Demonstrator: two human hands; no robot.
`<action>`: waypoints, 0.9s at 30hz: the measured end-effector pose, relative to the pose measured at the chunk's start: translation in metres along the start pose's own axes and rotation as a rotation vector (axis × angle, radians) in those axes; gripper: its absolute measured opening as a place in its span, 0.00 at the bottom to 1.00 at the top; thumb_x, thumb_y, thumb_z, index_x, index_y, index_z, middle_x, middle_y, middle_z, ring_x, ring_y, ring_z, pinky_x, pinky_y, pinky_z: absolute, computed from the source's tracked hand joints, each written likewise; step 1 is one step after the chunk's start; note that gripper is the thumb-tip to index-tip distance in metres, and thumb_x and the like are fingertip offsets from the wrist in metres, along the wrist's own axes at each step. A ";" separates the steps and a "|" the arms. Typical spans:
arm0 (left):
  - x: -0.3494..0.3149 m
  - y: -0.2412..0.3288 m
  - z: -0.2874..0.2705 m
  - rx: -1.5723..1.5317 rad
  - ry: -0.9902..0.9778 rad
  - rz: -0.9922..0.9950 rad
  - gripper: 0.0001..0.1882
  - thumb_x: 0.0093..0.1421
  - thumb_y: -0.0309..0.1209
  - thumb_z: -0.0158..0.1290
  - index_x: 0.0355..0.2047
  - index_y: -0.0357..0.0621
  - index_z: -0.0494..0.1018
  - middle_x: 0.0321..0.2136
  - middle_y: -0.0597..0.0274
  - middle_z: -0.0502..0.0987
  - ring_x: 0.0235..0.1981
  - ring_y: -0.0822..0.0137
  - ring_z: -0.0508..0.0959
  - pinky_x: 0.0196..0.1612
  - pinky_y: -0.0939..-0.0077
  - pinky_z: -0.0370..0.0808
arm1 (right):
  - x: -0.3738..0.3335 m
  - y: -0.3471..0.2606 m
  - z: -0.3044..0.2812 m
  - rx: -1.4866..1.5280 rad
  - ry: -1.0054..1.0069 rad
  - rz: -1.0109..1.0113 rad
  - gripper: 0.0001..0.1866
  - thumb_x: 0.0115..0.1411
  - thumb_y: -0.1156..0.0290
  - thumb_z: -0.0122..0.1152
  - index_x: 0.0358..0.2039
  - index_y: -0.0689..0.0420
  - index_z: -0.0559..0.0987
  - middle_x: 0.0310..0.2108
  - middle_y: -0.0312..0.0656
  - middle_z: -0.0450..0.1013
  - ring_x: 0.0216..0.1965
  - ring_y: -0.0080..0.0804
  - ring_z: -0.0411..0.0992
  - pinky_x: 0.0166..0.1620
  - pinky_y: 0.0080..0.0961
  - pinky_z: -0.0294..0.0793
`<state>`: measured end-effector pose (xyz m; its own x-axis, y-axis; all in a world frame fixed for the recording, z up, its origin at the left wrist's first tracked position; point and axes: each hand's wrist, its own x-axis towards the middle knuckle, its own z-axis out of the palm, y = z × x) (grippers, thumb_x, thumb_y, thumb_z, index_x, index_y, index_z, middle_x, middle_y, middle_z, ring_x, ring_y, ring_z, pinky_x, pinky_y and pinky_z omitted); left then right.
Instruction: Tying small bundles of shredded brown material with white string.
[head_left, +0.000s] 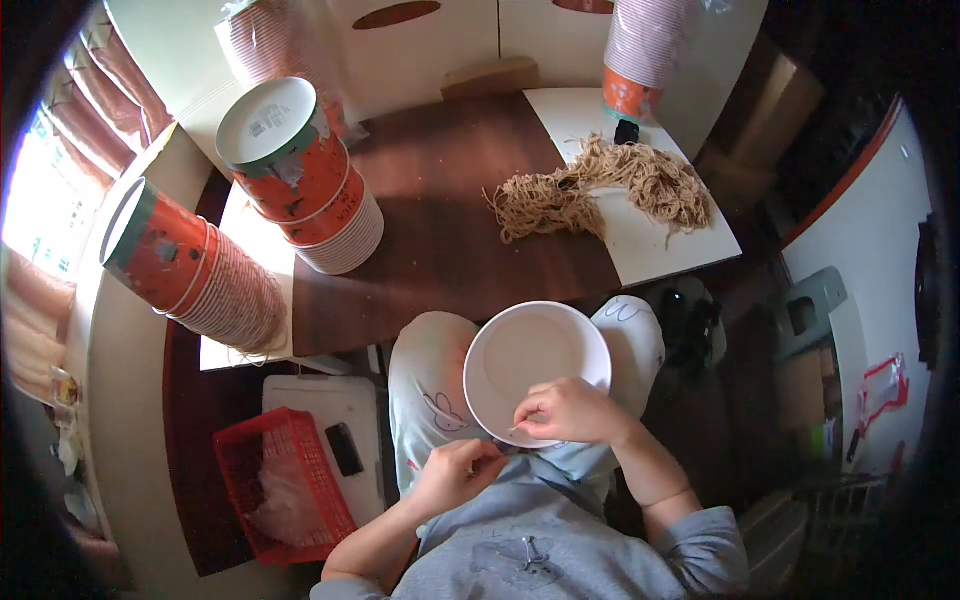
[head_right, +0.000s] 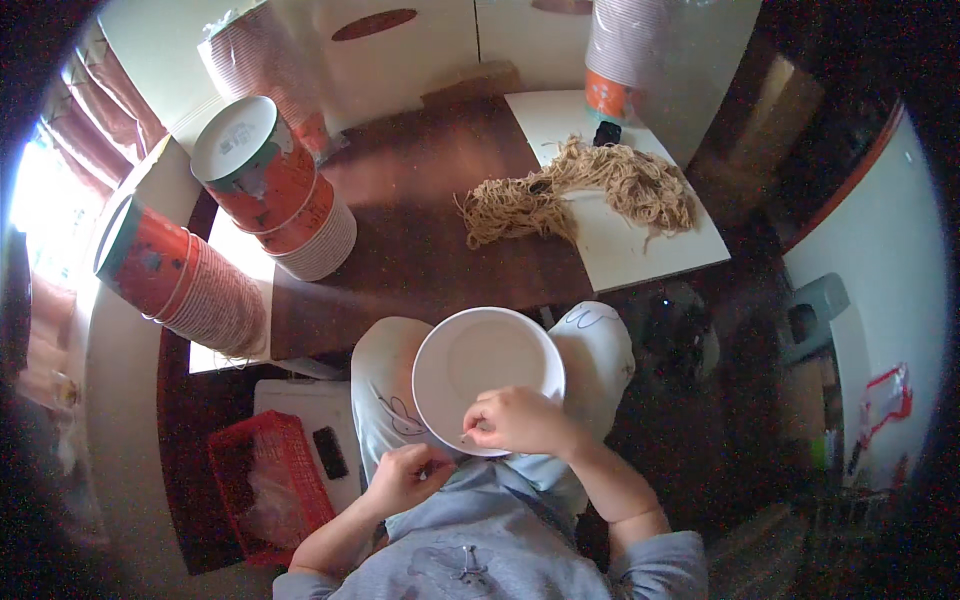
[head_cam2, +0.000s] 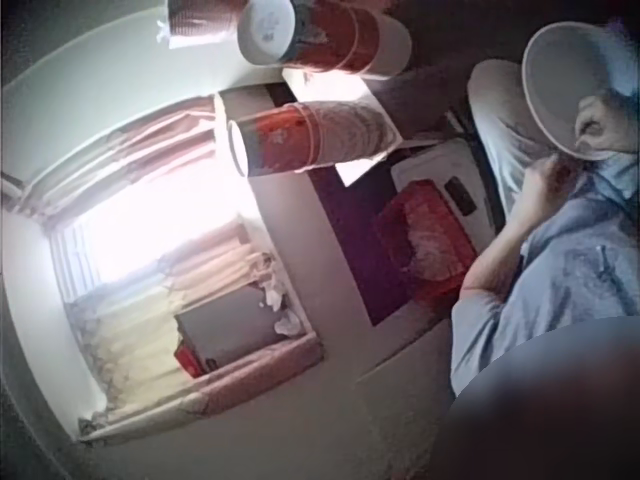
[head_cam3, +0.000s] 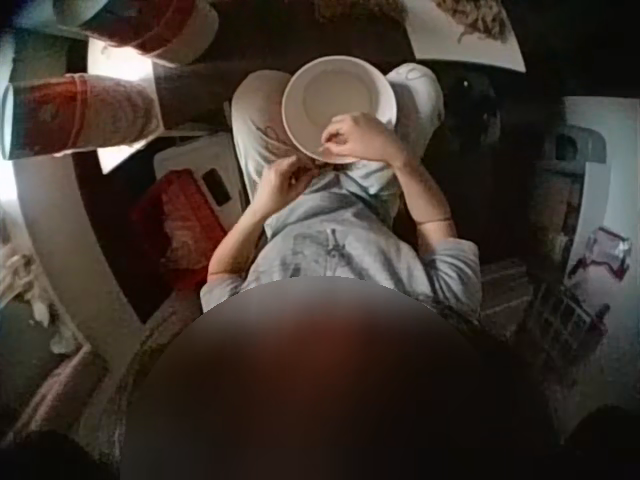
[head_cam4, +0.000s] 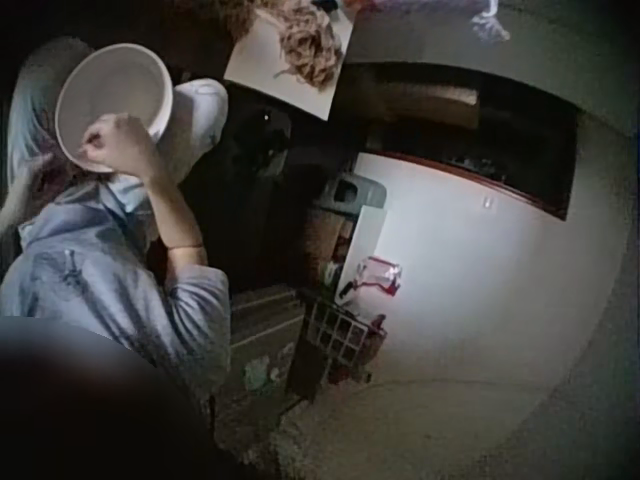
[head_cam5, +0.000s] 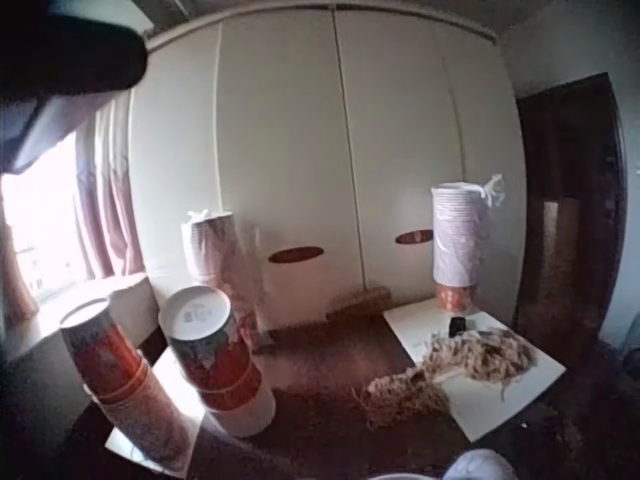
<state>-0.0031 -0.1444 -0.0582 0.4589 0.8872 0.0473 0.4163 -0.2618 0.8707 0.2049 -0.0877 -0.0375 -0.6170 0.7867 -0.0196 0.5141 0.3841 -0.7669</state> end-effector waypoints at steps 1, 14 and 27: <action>-0.003 -0.006 0.004 -0.014 -0.043 -0.050 0.07 0.48 0.27 0.56 0.26 0.39 0.70 0.18 0.58 0.73 0.18 0.67 0.73 0.22 0.76 0.71 | 0.000 0.001 0.001 0.003 -0.001 0.003 0.06 0.46 0.69 0.58 0.24 0.55 0.78 0.24 0.41 0.73 0.26 0.37 0.72 0.31 0.27 0.71; -0.009 -0.036 0.053 -0.864 0.083 -0.455 0.07 0.56 0.26 0.50 0.34 0.36 0.69 0.29 0.67 0.73 0.31 0.78 0.70 0.37 0.84 0.68 | 0.001 0.000 0.001 -0.031 -0.099 0.018 0.05 0.45 0.69 0.57 0.23 0.54 0.78 0.24 0.39 0.73 0.26 0.36 0.72 0.31 0.28 0.70; -0.005 -0.035 0.058 -1.181 0.165 -0.485 0.06 0.56 0.27 0.49 0.33 0.38 0.71 0.25 0.64 0.74 0.27 0.76 0.72 0.29 0.85 0.67 | 0.003 -0.001 0.006 -0.091 -0.108 0.020 0.07 0.47 0.67 0.54 0.25 0.53 0.78 0.26 0.39 0.73 0.29 0.36 0.72 0.34 0.28 0.70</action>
<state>0.0254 -0.1618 -0.1177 0.3190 0.8550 -0.4089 -0.4699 0.5173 0.7152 0.1995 -0.0885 -0.0407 -0.6643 0.7398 -0.1069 0.5755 0.4149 -0.7047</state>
